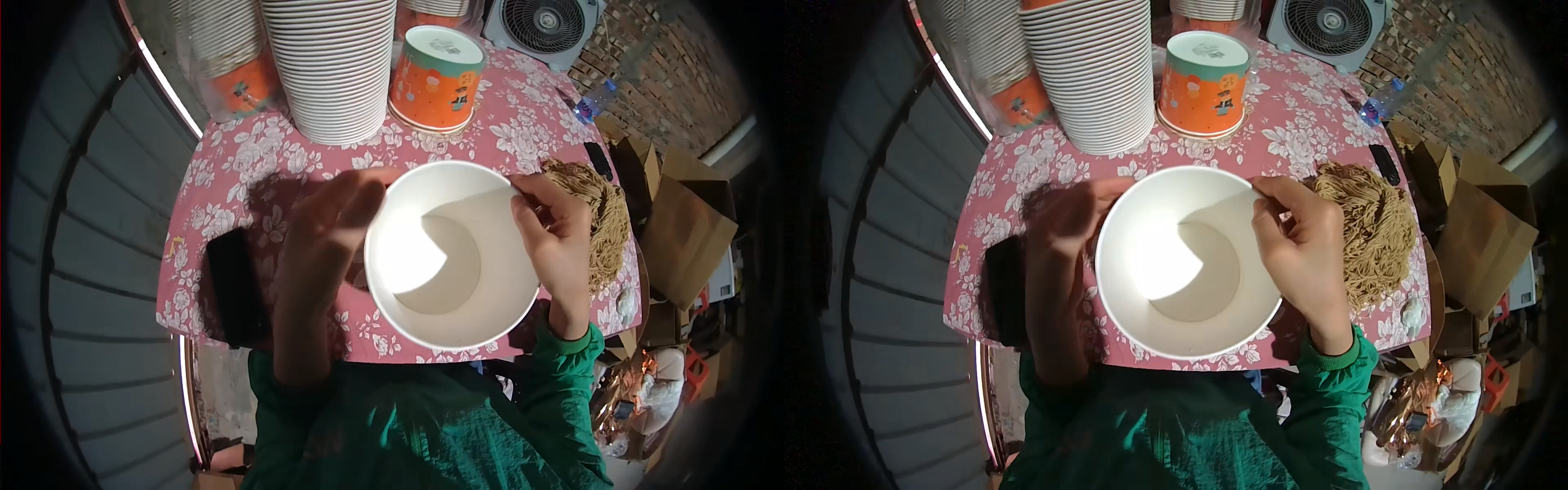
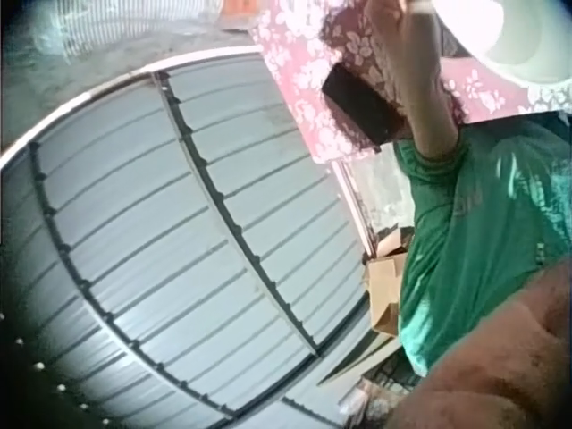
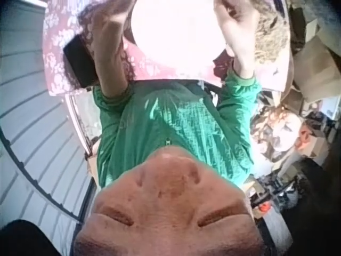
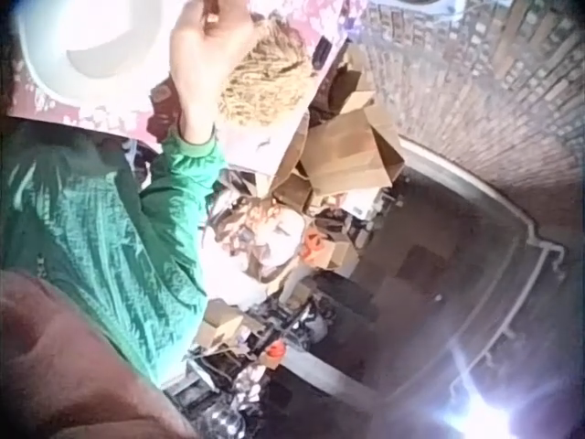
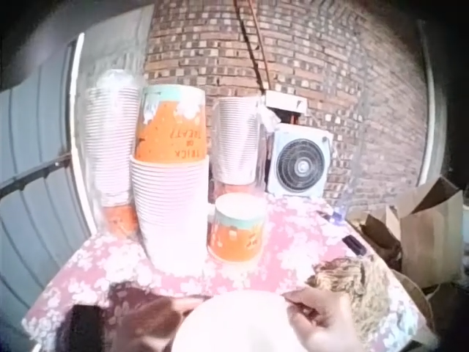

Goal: Tying rubber bands around the rims of paper cups and organizing them into stacks.

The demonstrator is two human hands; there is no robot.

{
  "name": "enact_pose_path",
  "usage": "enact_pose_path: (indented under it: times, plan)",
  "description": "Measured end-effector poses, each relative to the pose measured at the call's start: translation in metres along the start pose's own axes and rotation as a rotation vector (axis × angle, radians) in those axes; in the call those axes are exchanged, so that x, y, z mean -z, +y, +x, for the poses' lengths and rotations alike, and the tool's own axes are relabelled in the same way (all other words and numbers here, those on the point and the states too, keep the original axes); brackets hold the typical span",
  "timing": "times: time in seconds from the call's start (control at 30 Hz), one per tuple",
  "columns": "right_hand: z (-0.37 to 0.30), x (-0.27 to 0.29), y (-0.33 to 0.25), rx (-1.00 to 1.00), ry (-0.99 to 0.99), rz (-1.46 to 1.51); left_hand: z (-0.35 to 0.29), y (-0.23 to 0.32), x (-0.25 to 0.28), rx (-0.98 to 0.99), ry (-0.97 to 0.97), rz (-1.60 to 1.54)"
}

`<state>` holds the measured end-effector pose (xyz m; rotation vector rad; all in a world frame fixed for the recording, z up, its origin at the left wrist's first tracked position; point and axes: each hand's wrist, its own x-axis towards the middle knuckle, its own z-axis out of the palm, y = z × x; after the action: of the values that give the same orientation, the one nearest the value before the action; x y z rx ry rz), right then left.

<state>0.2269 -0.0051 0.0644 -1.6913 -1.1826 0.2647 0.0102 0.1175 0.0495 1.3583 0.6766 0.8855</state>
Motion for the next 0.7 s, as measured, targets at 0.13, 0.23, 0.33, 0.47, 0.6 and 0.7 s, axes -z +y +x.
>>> enact_pose_path:
  times: [0.13,0.23,0.33,0.47,0.6,0.7]
  plan:
    - [-0.002,-0.003,-0.007,0.078,0.059,-0.092,-0.008,0.002,0.0,-0.097,-0.127,-0.012]
    - [-0.004,0.0,-0.014,0.076,0.061,-0.114,-0.006,0.0,-0.001,-0.078,-0.104,0.015]
    - [-0.006,0.001,-0.012,0.041,0.012,-0.1,-0.004,-0.004,0.001,-0.024,-0.049,0.133]
    - [-0.002,0.004,0.0,-0.047,-0.181,0.112,-0.002,-0.01,0.01,0.107,-0.097,-0.027]
    - [0.005,0.003,0.007,-0.173,-0.42,0.418,-0.019,-0.004,-0.015,-0.094,0.123,-0.338]
    - [0.007,-0.008,0.011,-0.294,-0.486,0.579,-0.013,-0.003,-0.005,-0.034,0.028,-0.228]
